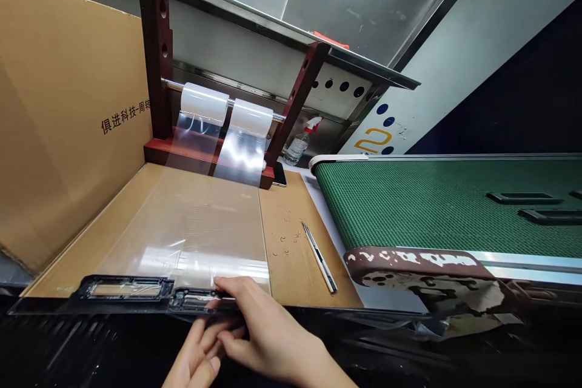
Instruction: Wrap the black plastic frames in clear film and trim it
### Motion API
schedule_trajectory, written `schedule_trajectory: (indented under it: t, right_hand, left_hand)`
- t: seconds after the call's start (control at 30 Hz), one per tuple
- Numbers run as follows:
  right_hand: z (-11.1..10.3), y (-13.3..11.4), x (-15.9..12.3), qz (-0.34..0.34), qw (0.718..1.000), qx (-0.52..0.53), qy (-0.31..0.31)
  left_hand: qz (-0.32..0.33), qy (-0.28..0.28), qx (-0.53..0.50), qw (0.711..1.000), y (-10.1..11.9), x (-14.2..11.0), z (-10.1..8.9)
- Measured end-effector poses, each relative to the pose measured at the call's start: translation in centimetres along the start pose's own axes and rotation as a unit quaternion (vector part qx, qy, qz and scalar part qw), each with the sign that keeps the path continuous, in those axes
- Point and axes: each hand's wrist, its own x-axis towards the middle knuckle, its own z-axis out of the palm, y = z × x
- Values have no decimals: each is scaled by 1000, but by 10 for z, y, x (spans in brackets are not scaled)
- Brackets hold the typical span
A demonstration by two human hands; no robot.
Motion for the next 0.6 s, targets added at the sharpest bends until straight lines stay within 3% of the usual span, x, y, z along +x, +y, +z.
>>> schedule_trajectory:
  t: [0.23,0.43,0.6]
  right_hand:
    - [0,0,-1,18,1000,6,16]
    - [-5,0,-2,25,999,28,17]
    - [-8,4,0,22,999,43,16]
  left_hand:
    - [0,72,12,997,-1,2,8]
    - [-37,163,-6,986,15,9,15]
    - [-56,167,25,984,27,9,13]
